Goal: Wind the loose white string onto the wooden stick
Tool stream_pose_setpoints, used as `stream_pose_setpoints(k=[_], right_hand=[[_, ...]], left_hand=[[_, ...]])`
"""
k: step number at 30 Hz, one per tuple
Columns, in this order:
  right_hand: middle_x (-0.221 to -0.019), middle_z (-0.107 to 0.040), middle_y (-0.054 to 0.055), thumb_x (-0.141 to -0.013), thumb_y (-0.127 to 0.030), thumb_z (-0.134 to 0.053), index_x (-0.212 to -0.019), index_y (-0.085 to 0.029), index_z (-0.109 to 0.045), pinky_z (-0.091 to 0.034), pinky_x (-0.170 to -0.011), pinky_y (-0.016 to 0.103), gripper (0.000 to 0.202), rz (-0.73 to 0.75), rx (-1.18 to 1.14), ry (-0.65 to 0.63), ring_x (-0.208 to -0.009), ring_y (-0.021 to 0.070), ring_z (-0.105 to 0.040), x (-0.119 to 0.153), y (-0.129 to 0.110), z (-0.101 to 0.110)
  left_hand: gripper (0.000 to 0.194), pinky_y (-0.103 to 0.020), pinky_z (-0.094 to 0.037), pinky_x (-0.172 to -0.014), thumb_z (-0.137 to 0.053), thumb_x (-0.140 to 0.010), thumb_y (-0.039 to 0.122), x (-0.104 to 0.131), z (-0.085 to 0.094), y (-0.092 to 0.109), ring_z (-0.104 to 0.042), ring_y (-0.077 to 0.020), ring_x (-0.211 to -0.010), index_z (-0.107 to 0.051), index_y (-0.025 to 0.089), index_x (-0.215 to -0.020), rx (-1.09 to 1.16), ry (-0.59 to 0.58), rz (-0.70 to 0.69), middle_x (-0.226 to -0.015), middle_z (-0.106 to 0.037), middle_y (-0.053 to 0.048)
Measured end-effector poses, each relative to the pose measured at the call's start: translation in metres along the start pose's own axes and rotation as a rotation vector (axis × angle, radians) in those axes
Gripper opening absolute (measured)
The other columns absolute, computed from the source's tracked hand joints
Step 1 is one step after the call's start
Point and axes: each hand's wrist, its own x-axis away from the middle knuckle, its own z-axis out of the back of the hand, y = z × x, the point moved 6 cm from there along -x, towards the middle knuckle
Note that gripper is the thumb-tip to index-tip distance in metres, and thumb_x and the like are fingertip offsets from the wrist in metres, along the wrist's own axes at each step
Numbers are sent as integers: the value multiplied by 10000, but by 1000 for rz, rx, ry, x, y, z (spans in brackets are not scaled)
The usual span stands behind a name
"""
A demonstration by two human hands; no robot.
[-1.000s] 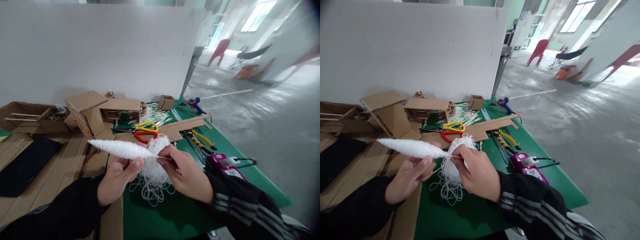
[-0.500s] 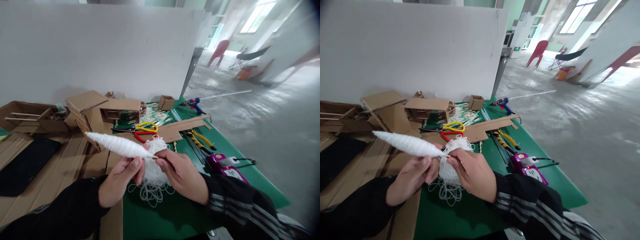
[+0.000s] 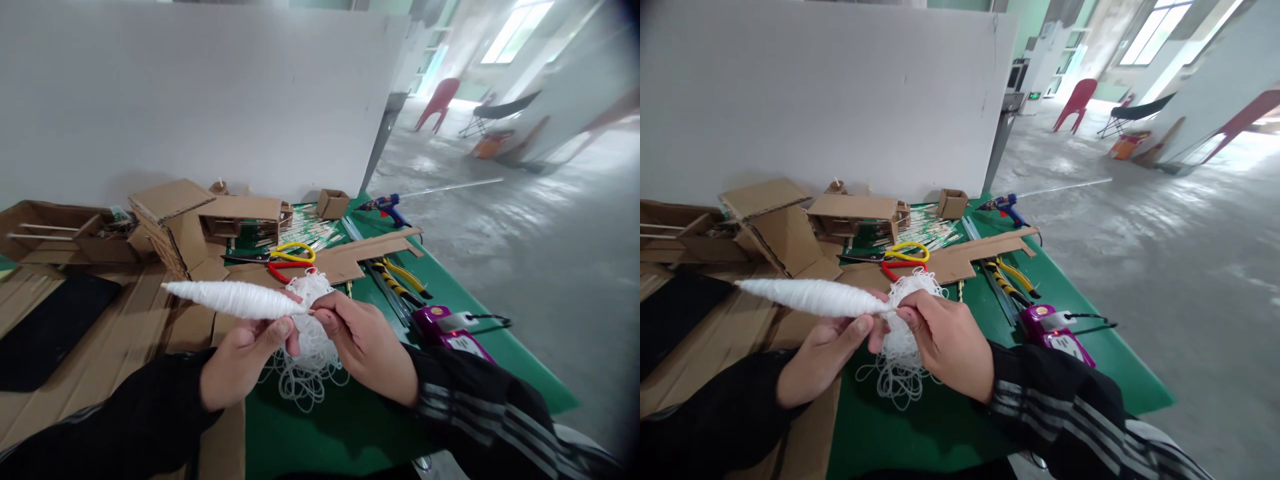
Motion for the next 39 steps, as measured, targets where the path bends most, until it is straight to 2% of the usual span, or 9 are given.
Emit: stream_pose_setpoints(k=[5,10,14,17,20,25,31,36,39], right_hand=[[-785,-586,15,-918,-196,-493,-918,-189,-488,-379,-615,233,8,14,-16,54,-675,126,-542,1,0,3],[-706,-570,10,-954,-195,-414,-841,-186,-534,-356,-595,248,165,48,49,23,-634,131,-515,0,-3,1],[-816,-606,24,-921,-242,-504,-981,-185,-512,-392,-639,244,83,-8,-6,9,-710,139,-557,0,1,2],[-766,-588,11,-915,-213,-500,-912,-186,-506,-379,-616,237,27,13,-10,22,-672,128,-537,0,0,3],[-710,-573,11,-947,-206,-427,-838,-183,-524,-349,-581,244,148,36,45,-4,-624,127,-507,0,0,2],[-783,-603,22,-929,-259,-490,-954,-182,-517,-370,-604,244,86,-15,33,-13,-657,134,-537,-1,2,2],[-668,-555,2,-946,-200,-422,-818,-186,-512,-333,-560,247,157,45,91,-5,-582,125,-492,-1,0,2],[-762,-593,16,-921,-257,-497,-957,-184,-501,-371,-592,241,81,-4,56,8,-651,135,-543,-1,2,4],[-746,-587,13,-911,-222,-495,-912,-186,-484,-374,-582,240,37,-9,64,13,-625,130,-534,0,3,5]], left_hand=[[263,-284,-434,-781,-463,-946,363,1,1,2,-549,-137,-743,-524,189,-1133,-25,22,-3,-718,-576,21],[238,-281,-460,-761,-493,-932,338,0,-1,6,-572,-142,-743,-496,195,-1122,3,22,-28,-734,-594,18],[214,-285,-472,-752,-485,-934,328,-1,1,5,-578,-147,-738,-491,196,-1102,6,37,-20,-728,-596,13],[226,-288,-475,-746,-489,-930,339,-2,2,4,-574,-149,-732,-494,196,-1106,1,37,-17,-721,-592,13],[232,-293,-476,-745,-490,-929,346,-2,2,4,-570,-150,-725,-500,193,-1103,-3,38,-21,-716,-585,13],[241,-304,-478,-747,-488,-931,352,-1,3,5,-578,-159,-736,-486,199,-1117,-3,47,-14,-723,-596,8],[263,-282,-471,-721,-518,-915,360,0,2,5,-572,-142,-705,-513,191,-1117,6,53,-6,-707,-599,15],[245,-281,-479,-737,-502,-927,338,0,4,6,-578,-138,-715,-509,190,-1122,19,61,-17,-707,-597,17],[250,-286,-482,-737,-500,-928,339,-1,4,6,-580,-142,-716,-507,187,-1126,23,59,-16,-705,-595,15]])
